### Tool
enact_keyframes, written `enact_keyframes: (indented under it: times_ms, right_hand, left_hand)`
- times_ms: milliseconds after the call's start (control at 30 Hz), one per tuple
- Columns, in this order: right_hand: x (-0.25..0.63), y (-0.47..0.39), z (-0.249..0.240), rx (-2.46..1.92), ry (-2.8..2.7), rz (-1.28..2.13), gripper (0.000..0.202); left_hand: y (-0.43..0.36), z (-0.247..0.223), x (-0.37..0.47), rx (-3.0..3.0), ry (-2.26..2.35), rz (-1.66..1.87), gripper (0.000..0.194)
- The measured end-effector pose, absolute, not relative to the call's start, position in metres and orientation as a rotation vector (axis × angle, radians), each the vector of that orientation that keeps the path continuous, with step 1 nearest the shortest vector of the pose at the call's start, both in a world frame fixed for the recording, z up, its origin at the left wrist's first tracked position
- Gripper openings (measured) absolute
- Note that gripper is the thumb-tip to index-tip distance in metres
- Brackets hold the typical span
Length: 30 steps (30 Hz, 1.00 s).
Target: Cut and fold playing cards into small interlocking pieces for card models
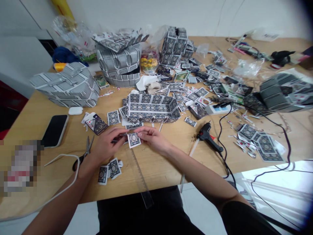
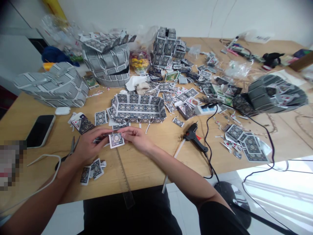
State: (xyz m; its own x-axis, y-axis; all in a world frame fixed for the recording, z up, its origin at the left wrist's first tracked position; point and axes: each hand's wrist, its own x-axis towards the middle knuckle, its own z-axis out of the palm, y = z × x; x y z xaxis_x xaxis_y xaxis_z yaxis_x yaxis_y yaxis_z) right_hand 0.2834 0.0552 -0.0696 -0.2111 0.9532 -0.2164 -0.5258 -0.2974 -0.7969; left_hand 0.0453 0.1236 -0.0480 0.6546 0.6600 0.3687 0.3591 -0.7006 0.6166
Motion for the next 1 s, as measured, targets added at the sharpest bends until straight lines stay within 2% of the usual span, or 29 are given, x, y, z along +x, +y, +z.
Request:
enact_keyframes:
  times_ms: [200,333,567,1000]
  right_hand:
    - [0.283,0.052,-0.065,-0.958,-0.833,1.730,0.032]
    - [0.282,0.050,-0.062,-1.001,-0.914,1.716,0.039]
    - [0.280,0.049,-0.059,-0.987,-0.927,1.764,0.049]
    - [0.280,0.048,-0.061,-1.048,-0.953,1.702,0.046]
  left_hand:
    - [0.123,-0.044,0.046,2.361,0.779,0.835,0.014]
    - [0.124,-0.046,0.044,2.405,0.751,0.888,0.009]
    - [0.123,-0.047,0.046,2.418,0.712,0.954,0.008]
    - [0.123,-0.049,0.046,2.390,0.687,0.932,0.009]
